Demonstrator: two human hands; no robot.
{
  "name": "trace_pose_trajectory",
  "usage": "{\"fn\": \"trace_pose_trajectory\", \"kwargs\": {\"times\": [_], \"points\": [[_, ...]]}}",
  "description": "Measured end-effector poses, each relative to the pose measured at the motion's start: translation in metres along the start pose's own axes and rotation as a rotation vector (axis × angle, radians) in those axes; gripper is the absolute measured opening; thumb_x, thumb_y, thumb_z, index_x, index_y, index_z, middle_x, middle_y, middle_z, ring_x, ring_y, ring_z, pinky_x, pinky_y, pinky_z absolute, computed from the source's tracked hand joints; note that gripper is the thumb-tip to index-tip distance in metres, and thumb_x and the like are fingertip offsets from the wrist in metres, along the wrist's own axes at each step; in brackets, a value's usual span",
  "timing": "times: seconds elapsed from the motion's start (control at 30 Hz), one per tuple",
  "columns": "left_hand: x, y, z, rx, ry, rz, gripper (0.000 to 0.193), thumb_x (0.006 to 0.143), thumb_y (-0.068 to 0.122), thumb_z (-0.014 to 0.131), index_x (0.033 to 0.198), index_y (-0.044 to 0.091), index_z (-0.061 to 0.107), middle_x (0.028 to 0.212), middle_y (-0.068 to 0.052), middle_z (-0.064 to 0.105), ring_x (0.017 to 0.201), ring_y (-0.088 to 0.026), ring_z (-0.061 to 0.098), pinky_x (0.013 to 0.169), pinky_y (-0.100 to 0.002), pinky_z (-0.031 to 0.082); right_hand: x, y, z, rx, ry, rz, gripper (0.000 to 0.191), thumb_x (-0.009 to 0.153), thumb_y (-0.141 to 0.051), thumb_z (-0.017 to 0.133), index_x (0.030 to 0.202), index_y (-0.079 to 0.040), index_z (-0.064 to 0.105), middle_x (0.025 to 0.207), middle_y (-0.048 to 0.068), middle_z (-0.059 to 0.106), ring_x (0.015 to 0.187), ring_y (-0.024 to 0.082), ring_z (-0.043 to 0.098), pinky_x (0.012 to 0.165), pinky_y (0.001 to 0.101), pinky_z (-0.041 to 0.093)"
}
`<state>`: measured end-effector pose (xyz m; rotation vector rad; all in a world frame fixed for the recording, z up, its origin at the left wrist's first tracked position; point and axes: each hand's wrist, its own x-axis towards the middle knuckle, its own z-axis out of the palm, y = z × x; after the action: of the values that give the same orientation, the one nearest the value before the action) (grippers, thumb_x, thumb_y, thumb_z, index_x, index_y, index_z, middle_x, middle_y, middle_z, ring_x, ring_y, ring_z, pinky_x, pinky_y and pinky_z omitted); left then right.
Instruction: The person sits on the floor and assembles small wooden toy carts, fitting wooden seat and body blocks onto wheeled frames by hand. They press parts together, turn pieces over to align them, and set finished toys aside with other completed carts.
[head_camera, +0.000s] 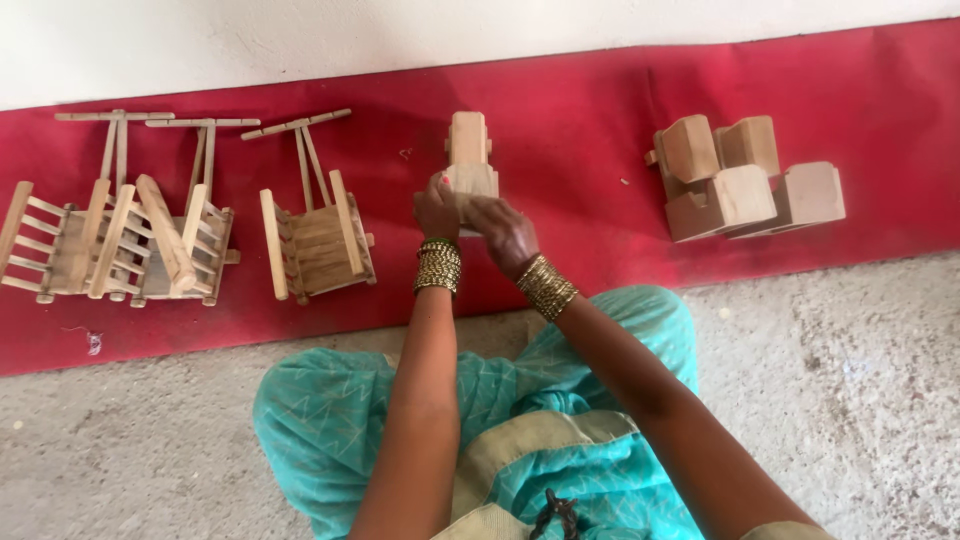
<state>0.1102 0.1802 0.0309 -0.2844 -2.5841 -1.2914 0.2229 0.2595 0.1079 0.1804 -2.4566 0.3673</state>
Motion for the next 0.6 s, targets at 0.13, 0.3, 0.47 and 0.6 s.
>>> {"fn": "trace_pose_trajectory", "kwargs": {"times": [0.13,0.3,0.47,0.6], "points": [[0.001,-0.004,0.003,-0.395,-0.234,-0.097,0.057,0.103,0.045,0.024,0.127,0.01,0.063,0.096,-0.018,0.073,0.074,-0.024,0.074,0.064,-0.037,0.064,0.026,0.026,0.013,0.056,0.085,0.099,0.006,0.097,-0.001,0.068,0.097,-0.003,0.073,0.109,0.019,0.073,0.087,0.024,0.073,0.059,0.0284,0.065],[0.002,-0.015,0.005,-0.573,-0.352,-0.192,0.058,0.102,0.048,0.023,0.137,0.012,0.052,0.115,-0.019,0.07,0.082,-0.025,0.074,0.067,-0.038,0.065,0.054,0.025,0.029,0.009,0.096,0.165,0.009,0.086,-0.009,0.078,0.089,-0.003,0.073,0.09,0.013,0.075,0.081,0.023,0.071,0.057,0.0332,0.063],[0.004,-0.027,0.013,-0.792,-0.325,-0.091,0.054,0.112,0.044,0.027,0.138,0.008,0.058,0.12,-0.022,0.069,0.102,-0.025,0.072,0.084,-0.037,0.064,0.005,-0.002,0.029,-0.03,0.125,-0.11,0.019,0.091,0.003,0.07,0.107,-0.005,0.075,0.105,0.01,0.075,0.093,0.02,0.071,0.07,0.0283,0.065],[0.003,-0.03,0.015,-0.901,-0.365,-0.116,0.055,0.105,0.042,0.025,0.138,0.008,0.055,0.115,-0.021,0.068,0.095,-0.024,0.072,0.077,-0.037,0.066,0.0,0.012,0.025,0.065,0.002,-0.146,0.013,0.091,-0.004,0.072,0.102,-0.01,0.077,0.103,0.008,0.078,0.087,0.018,0.07,0.065,0.031,0.062]]}}
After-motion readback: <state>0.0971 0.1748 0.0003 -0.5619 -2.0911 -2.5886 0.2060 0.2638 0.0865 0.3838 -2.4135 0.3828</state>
